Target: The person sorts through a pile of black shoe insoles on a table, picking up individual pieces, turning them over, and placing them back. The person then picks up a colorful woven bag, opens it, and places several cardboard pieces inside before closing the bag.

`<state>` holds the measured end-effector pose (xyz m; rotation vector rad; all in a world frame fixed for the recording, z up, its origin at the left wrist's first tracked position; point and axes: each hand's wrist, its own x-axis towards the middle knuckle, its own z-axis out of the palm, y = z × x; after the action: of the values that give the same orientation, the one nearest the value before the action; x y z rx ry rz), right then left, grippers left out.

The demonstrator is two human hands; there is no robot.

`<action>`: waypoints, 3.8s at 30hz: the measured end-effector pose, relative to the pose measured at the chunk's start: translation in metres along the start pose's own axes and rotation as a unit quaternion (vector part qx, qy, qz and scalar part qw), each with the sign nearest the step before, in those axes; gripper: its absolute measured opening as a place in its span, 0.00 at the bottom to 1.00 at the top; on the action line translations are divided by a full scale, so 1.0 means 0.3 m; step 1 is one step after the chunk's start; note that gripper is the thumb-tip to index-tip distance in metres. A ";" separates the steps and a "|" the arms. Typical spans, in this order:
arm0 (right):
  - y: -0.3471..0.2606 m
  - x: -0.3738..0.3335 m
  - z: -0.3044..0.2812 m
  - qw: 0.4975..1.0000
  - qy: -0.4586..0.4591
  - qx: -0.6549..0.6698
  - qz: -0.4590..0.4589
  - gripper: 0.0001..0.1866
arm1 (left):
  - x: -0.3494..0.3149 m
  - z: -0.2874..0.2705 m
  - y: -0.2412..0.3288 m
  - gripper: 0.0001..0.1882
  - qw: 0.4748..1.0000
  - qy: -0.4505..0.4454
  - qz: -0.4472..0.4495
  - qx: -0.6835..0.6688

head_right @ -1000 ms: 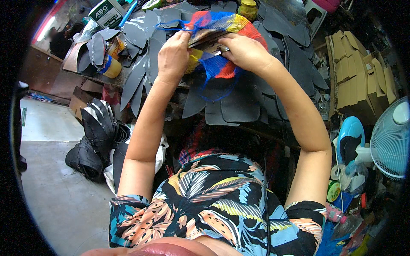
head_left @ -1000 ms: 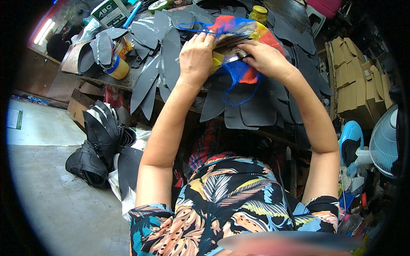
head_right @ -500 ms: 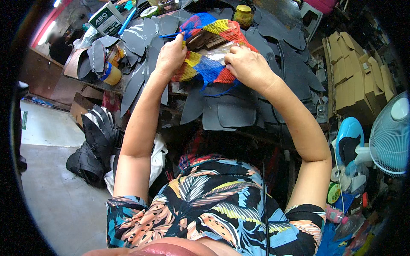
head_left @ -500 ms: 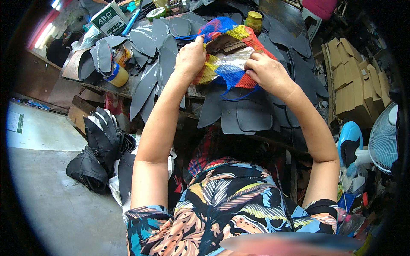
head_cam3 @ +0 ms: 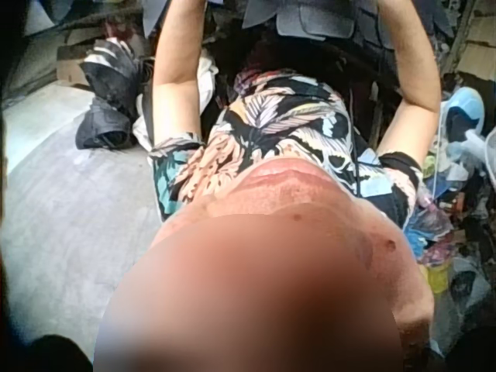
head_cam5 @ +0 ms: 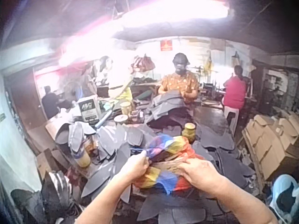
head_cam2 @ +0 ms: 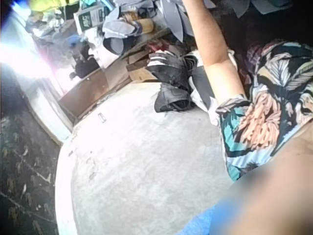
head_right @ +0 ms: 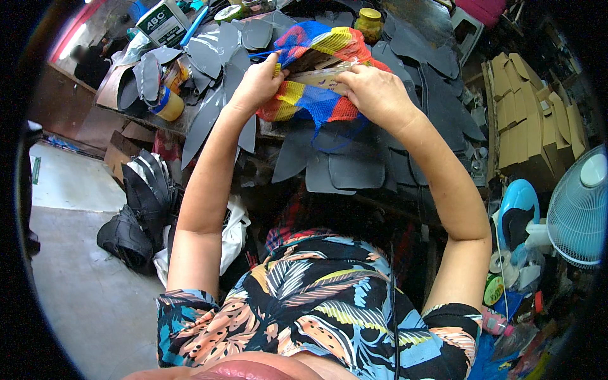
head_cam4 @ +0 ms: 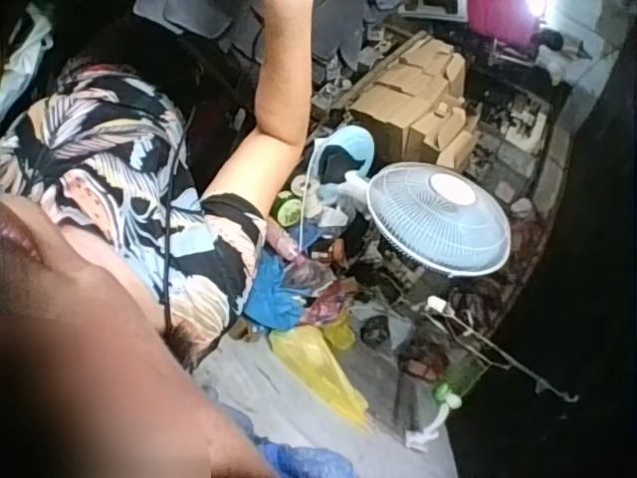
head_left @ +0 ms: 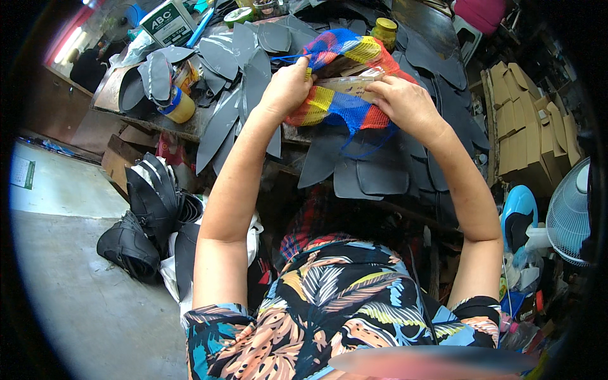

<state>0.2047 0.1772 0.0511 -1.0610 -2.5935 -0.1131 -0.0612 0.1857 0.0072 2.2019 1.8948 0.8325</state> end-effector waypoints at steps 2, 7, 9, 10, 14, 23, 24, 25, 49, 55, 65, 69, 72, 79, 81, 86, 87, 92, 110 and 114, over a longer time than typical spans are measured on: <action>0.010 0.008 0.004 1.000 -0.011 -0.011 0.017 0.14 | -0.013 0.005 0.004 0.21 1.000 -0.007 0.027 0.012; 0.034 -0.013 0.026 0.993 0.001 -0.112 0.031 0.20 | -0.035 0.013 0.003 0.22 0.997 0.002 0.074 0.017; 0.045 -0.020 0.035 0.991 0.022 -0.134 0.020 0.17 | -0.035 0.009 0.009 0.23 0.998 -0.007 0.067 0.015; 0.052 -0.017 0.037 0.990 0.037 -0.137 0.011 0.15 | -0.032 0.003 0.015 0.24 0.998 -0.017 0.060 0.016; 0.072 0.035 0.036 0.987 0.059 -0.146 0.013 0.08 | -0.039 -0.025 0.061 0.35 0.998 -0.046 0.042 0.022; 0.074 0.098 0.056 0.986 0.160 -0.016 0.048 0.04 | -0.053 -0.041 0.151 0.43 0.993 -0.090 -0.020 0.077; 0.076 0.096 0.060 0.984 0.173 0.033 0.038 0.05 | -0.047 -0.032 0.157 0.40 0.991 -0.090 -0.028 0.090; 0.079 0.093 0.063 0.980 0.177 0.085 0.040 0.07 | -0.040 -0.024 0.160 0.37 0.990 -0.092 -0.036 0.105; 0.006 0.065 0.044 0.994 0.090 0.014 -0.067 0.18 | 0.021 0.011 0.021 0.20 0.997 0.067 -0.010 -0.031; 0.010 0.064 0.050 0.993 -0.113 -0.016 0.009 0.16 | 0.023 0.009 0.016 0.18 0.994 0.079 -0.059 -0.051; 0.047 0.142 0.071 0.999 -0.009 0.039 0.018 0.18 | 0.035 0.018 0.012 0.18 0.992 0.076 -0.075 -0.068; 0.038 0.192 0.113 0.999 0.008 0.036 0.012 0.22 | 0.025 0.025 0.022 0.20 0.993 0.080 -0.062 -0.062; 0.026 0.195 0.127 0.996 -0.082 0.007 0.037 0.23 | 0.020 0.023 0.029 0.21 0.992 0.082 -0.077 -0.061; 0.041 0.103 0.112 0.994 -0.102 0.034 -0.008 0.19 | 0.003 0.027 0.063 0.17 0.994 0.099 -0.041 -0.017; 0.051 0.077 0.113 0.995 -0.084 0.040 -0.035 0.17 | 0.002 0.031 0.073 0.16 0.994 0.100 -0.034 0.004; 0.068 0.035 0.121 0.995 0.001 0.060 -0.083 0.16 | 0.002 0.039 0.087 0.19 0.998 0.029 -0.053 0.037; 0.070 0.029 0.119 0.996 -0.004 0.042 -0.080 0.15 | 0.003 0.043 0.089 0.19 0.998 0.024 -0.046 0.047; 0.085 0.009 0.077 0.999 -0.004 0.053 -0.013 0.11 | 0.018 0.065 0.091 0.22 0.997 0.014 0.024 0.071; 0.111 0.075 0.026 0.974 0.088 0.207 -0.011 0.18 | 0.078 0.052 0.075 0.15 0.998 0.035 -0.023 0.055; 0.106 0.068 0.041 0.987 -0.058 0.142 0.038 0.16 | 0.084 0.045 0.059 0.12 0.997 0.060 -0.032 0.028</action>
<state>0.2099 0.2161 0.0448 -1.0855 -2.5655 0.3359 -0.0375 0.2092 0.0116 2.1539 2.0552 0.9309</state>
